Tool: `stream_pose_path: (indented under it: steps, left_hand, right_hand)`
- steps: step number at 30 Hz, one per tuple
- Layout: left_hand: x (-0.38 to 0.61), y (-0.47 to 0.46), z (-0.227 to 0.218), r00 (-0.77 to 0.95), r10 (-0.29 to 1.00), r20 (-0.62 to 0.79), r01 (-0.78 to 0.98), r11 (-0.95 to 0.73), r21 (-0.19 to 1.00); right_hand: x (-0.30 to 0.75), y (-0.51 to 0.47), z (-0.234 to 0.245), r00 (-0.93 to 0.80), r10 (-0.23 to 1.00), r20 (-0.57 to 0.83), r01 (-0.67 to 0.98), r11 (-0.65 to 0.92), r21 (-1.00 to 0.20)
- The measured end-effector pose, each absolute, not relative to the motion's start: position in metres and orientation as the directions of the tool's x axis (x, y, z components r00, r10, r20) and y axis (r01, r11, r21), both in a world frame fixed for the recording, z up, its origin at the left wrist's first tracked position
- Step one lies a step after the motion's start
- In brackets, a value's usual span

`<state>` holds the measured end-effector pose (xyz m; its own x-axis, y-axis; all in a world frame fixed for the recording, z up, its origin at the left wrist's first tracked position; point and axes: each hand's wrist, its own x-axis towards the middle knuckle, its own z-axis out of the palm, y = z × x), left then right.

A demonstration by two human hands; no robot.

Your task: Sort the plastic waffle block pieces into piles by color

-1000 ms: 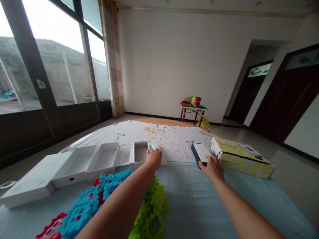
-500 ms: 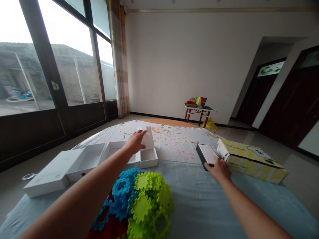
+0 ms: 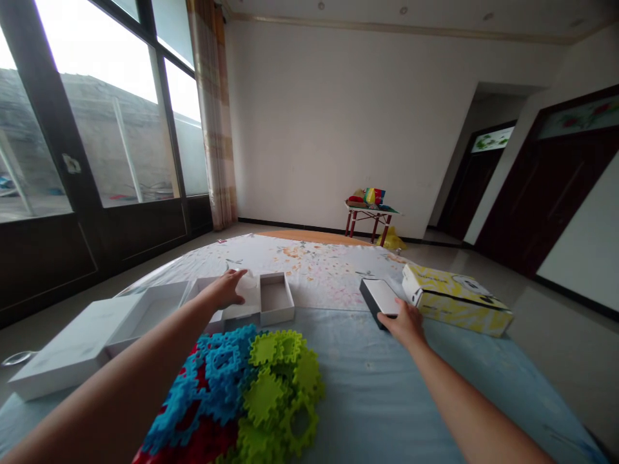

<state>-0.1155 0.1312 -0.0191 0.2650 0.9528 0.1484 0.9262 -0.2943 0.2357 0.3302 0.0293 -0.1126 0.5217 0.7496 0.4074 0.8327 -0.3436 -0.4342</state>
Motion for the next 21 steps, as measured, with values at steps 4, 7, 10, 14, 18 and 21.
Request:
stream_pose_path:
  steps: [4,7,10,14,18,21]
  left_hand:
    - [-0.117,0.126,-0.024,0.271,0.947,0.172,0.916,-0.309,0.256]
    - [-0.114,0.120,-0.025,0.277,0.935,0.222,0.898,-0.334,0.286]
    - [-0.099,0.106,-0.017,0.289,0.909,0.300,0.864,-0.383,0.328]
    - [-0.059,0.070,-0.006,0.340,0.867,0.366,0.770,-0.480,0.421]
    - [-0.005,0.016,-0.011,0.403,0.856,0.323,0.621,-0.515,0.591]
    - [0.033,-0.027,-0.022,0.370,0.908,0.198,0.276,-0.312,0.909]
  right_hand:
    - [0.305,0.012,-0.113,0.414,0.791,0.451,0.866,-0.189,-0.463]
    - [0.286,-0.003,-0.114,0.297,0.841,0.451,0.897,-0.084,-0.434]
    - [0.271,-0.014,-0.110,0.297,0.882,0.366,0.897,-0.126,-0.424]
    - [0.258,-0.018,-0.096,0.353,0.896,0.270,0.871,-0.210,-0.444]
    - [0.253,-0.022,-0.086,0.364,0.896,0.254,0.828,-0.187,-0.529]
    - [0.252,-0.034,-0.080,0.344,0.900,0.270,0.736,-0.079,-0.673]
